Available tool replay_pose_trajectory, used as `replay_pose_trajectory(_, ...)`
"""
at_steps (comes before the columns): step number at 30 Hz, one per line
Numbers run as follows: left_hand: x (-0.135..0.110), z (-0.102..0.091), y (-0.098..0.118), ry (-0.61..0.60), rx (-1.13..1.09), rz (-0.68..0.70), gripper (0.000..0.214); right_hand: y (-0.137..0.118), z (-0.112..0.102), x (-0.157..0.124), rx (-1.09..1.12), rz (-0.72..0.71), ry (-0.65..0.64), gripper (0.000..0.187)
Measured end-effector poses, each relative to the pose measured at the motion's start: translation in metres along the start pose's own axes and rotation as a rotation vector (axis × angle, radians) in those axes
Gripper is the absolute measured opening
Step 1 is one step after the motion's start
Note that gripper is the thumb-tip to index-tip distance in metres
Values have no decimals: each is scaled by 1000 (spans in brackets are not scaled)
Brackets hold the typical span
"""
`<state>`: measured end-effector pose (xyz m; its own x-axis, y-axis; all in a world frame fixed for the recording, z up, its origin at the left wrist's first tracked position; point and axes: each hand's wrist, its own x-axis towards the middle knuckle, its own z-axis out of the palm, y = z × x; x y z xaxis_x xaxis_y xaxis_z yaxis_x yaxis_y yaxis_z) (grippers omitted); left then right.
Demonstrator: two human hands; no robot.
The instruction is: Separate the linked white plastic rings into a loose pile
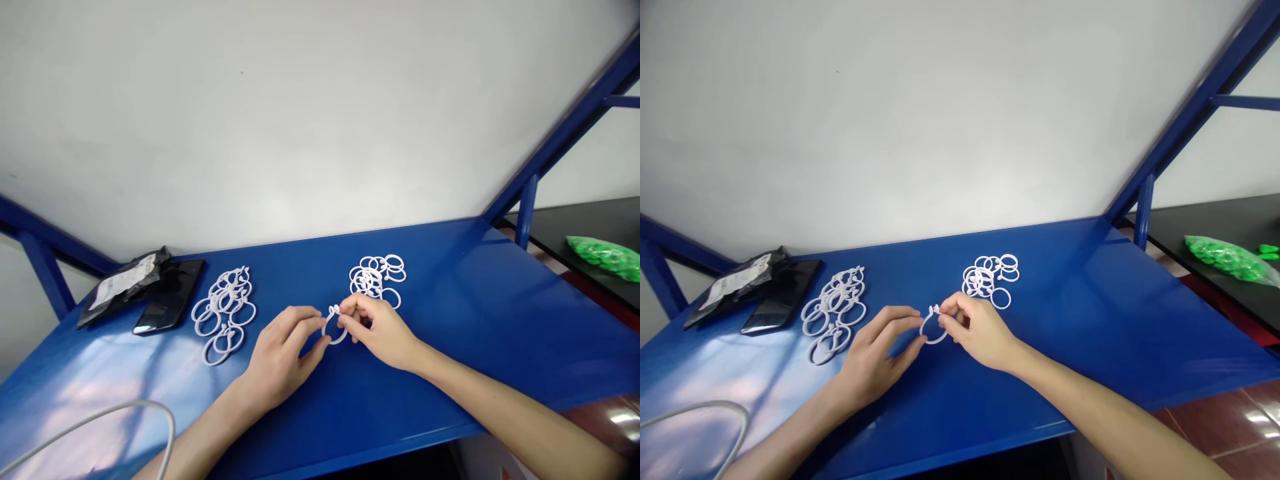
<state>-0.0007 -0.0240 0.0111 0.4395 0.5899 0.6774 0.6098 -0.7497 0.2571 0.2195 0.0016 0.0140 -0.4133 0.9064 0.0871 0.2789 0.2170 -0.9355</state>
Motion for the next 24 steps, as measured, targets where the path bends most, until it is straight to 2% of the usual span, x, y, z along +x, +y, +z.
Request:
replay_pose_trajectory(6, -1, 7, -4, -161, -225, -288, 6, 1, -1, -3, -196, -145, -4, 5)
replay_pose_trajectory(15, -2, 7, -3, -278, -437, -537, 13, 1, 0, -5, -242, -205, -60, 9)
replay_pose_trajectory(20, 0, 7, -2, -352, -613, -739, 23, 3, 0, -4, -271, -233, -96, 10)
replay_pose_trajectory(24, 0, 7, 0, -385, -604, -762, 22, 7, 0, -6, -321, -278, -147, 15)
